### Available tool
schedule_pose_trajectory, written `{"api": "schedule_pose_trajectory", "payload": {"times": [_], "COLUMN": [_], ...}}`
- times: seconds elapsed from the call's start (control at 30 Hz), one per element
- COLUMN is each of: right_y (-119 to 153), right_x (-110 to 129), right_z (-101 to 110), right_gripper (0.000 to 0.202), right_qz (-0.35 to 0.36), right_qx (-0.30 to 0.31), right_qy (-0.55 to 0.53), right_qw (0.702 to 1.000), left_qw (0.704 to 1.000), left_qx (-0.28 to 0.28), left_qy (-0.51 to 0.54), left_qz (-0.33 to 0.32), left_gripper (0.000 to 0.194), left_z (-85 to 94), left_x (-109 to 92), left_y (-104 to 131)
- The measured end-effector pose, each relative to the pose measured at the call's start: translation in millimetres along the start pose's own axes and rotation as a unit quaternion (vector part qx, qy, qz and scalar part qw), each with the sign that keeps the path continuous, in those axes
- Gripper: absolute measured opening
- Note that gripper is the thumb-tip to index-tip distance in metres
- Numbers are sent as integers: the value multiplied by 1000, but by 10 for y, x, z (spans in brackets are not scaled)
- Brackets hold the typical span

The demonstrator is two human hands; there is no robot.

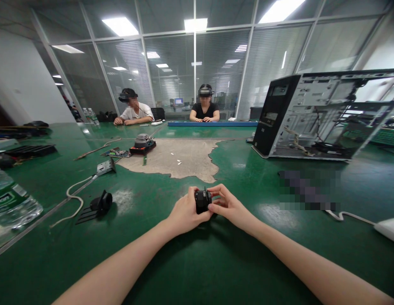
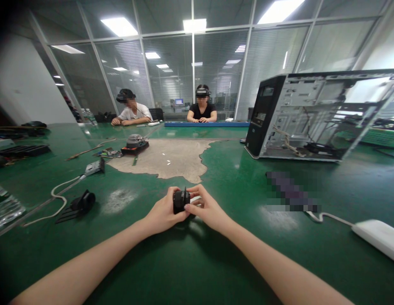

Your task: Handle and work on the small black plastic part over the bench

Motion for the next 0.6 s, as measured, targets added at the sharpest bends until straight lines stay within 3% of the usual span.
{"api": "schedule_pose_trajectory", "payload": {"times": [0.2,0.33,0.47,0.6], "right_y": [-19,-22,2,5], "right_x": [-22,-83,36,46], "right_z": [42,71,10,47], "right_gripper": [21,29,33,25], "right_qz": [18,-13,7,9], "right_qx": [-22,-36,-1,-23], "right_qy": [-16,-8,4,-24], "right_qw": [999,999,1000,999], "left_qw": [1000,1000,1000,1000], "left_qx": [-7,-6,-3,3], "left_qy": [-12,-14,-11,-19], "left_qz": [-8,-8,-6,-13], "left_gripper": [56,54,53,53], "left_z": [1,-5,-6,-4], "left_x": [-5,1,4,-15], "left_y": [-3,-8,-6,-6]}}
Point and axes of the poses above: each hand's wrist, its own y-axis away from the middle knuckle, its own z-axis out of the back of the hand, x = y × z, the point moved 10 cm from there along -y, towards the middle knuckle, and after that the axes turned 13 degrees about x, right-handed, at the moved point
